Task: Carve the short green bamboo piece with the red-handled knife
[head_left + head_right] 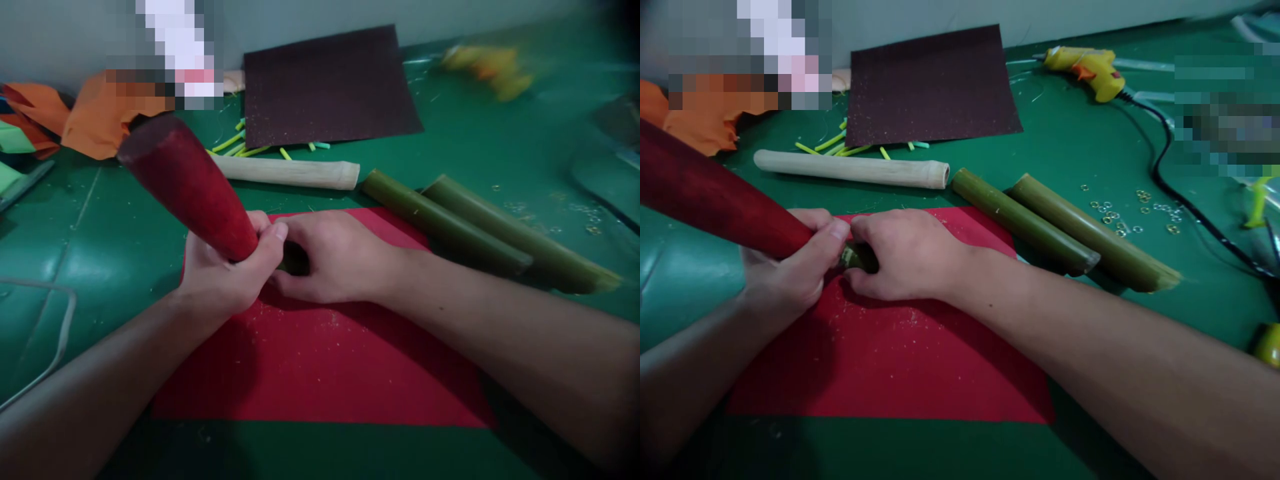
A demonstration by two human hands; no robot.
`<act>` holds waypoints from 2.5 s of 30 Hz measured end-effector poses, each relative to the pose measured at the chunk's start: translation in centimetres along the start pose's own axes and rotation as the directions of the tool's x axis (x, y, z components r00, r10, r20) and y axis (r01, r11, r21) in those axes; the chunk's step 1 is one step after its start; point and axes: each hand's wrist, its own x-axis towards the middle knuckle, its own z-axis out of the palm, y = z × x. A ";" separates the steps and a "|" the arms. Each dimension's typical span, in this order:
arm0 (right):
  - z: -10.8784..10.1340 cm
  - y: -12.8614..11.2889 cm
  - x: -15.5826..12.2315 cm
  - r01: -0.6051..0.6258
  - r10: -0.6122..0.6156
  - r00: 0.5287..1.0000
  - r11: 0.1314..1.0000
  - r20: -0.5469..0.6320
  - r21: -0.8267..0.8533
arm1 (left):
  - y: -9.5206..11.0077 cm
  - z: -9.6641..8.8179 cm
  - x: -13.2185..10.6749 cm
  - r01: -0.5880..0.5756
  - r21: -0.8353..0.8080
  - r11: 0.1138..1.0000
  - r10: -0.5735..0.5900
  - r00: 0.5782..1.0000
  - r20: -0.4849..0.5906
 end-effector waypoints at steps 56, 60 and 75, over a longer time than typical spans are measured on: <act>-0.2 0.1 -0.2 -0.033 0.033 0.999 0.999 0.027 -0.015 | 0.4 -0.7 0.8 -0.103 -0.017 0.995 0.104 0.978 0.182; -0.1 0.2 -0.3 -0.019 0.019 1.000 1.000 0.011 0.017 | 0.7 -0.6 0.8 -0.094 0.058 0.994 0.080 0.974 0.214; -0.3 0.0 -0.1 -0.052 0.053 0.997 0.999 0.053 -0.010 | 0.1 -0.7 0.8 -0.076 -0.028 0.997 0.079 0.987 0.140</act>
